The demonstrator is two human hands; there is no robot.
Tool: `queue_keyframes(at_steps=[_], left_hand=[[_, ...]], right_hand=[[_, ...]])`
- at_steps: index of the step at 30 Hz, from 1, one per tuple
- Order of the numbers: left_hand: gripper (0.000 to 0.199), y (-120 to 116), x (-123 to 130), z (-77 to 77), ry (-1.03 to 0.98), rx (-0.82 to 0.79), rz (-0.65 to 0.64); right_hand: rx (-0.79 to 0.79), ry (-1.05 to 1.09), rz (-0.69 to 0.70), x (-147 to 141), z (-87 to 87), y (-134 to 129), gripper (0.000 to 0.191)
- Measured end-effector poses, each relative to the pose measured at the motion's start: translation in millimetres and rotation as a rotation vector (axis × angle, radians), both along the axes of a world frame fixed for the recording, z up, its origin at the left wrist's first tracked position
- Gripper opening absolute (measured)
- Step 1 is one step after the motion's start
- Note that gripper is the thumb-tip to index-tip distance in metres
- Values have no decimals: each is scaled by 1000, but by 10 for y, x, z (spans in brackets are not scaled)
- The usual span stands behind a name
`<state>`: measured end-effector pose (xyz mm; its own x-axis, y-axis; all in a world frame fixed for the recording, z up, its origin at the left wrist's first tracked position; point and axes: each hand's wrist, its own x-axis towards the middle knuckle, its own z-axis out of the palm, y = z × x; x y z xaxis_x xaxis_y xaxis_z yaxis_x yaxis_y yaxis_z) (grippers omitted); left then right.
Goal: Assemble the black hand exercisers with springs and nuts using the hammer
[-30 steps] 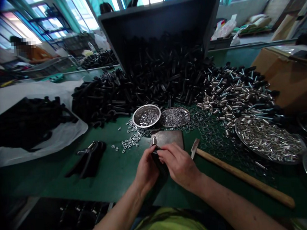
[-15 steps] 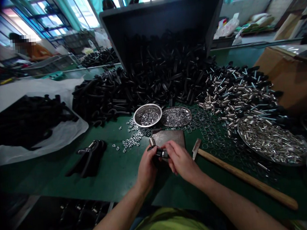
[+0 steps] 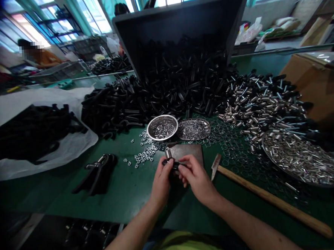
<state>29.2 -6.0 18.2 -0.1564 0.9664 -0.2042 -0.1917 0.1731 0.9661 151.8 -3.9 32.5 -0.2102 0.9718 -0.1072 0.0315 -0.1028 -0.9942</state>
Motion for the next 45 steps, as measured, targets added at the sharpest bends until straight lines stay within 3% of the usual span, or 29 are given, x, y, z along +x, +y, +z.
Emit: queue_keyframes(at_steps=[3,6,9,13,15,19,23,27,30,33,38,41,45], left_hand=[[45,-14,17,18,246,40,122],[61,-1,-26,3,417,73,73],[54,49,-119,-70,565,86,-98],[48,105,-181,-158,884,240,-286],[48,113,-167,-170,1039,307,-361],[58,106,-129,-181,1212,287,-415],[61,113,-137,-216,1255,303,-423],[60,129,-151,-239,1266,329,-425],[59,136,-150,-247,1268,336,-421],[60,142,-149,-258,1266,338,-422],[59,146,-154,-275,1272,343,-415],[57,149,-157,-277,1268,349,-411],[54,145,-161,-278,1272,363,-423]], right_hand=[[-372,353,-56,-86,-68,16,27],[-463,278,50,-53,-142,120,35],[-226,-132,203,60,-132,437,38],[437,-676,34,-42,-14,1152,18],[604,-967,148,-256,1,1507,17],[596,-1092,214,-730,-126,1980,16],[573,-1150,238,-938,-258,2137,15],[573,-1140,225,-907,-243,2134,18],[565,-1107,178,-792,-153,2079,28],[579,-1057,170,-581,-23,1940,25],[631,-794,259,-42,87,1403,18],[572,-685,301,222,5,1000,22],[475,-647,263,323,-162,665,24]])
